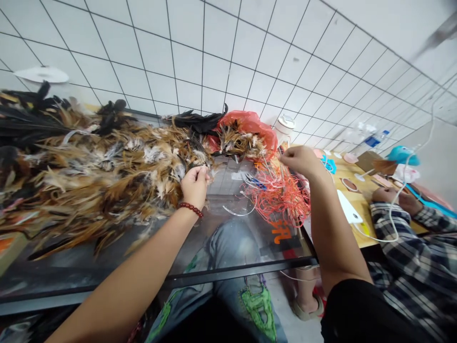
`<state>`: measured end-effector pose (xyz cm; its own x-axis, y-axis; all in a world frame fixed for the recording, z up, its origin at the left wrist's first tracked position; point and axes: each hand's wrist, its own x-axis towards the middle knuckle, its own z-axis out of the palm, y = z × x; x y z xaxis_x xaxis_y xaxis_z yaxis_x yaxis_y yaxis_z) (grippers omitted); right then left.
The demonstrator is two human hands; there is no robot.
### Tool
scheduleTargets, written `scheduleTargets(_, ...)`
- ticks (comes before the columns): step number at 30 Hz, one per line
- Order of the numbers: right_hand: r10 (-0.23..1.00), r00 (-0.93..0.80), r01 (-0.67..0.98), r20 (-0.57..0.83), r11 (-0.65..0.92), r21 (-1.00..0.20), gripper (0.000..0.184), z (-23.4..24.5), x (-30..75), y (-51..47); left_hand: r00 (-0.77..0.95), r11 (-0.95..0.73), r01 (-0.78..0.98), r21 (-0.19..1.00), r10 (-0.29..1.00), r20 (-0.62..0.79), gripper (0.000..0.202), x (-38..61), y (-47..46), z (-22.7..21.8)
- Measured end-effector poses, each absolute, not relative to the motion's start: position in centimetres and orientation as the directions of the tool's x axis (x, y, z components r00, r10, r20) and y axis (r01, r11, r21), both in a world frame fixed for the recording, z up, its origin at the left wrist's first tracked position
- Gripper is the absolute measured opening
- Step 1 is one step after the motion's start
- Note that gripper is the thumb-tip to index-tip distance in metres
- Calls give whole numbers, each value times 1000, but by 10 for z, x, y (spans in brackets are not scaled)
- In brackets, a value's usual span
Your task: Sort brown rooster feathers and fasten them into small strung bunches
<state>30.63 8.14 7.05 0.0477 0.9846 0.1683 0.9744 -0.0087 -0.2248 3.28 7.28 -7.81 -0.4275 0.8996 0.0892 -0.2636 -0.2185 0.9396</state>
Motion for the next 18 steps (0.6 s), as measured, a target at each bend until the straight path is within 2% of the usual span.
scheduleTargets(2,997,-35,990,75,45,-134,23,66,296,74,-478,-275,-283,919,871,114,24,31,73,-75)
scheduleTargets(4,987,-133,982,91,144,-122,30,60,282,77,-510,-304,-264,916,849,135,24,29,73,-73)
scheduleTargets(7,975,-156,977,159,176,-121,29,50,259,105,-494,-261,-224,939,861,122,23,28,73,-76)
scheduleTargets(13,974,-31,994,224,54,-94,40,25,221,192,-347,-133,-103,986,933,89,22,31,71,-86)
scheduleTargets(16,979,-19,999,203,28,-43,48,15,208,217,-340,-133,-80,988,935,99,22,31,71,-88)
scheduleTargets(18,984,-8,1000,176,11,-16,45,14,207,227,-337,-136,-73,988,936,104,23,30,72,-89)
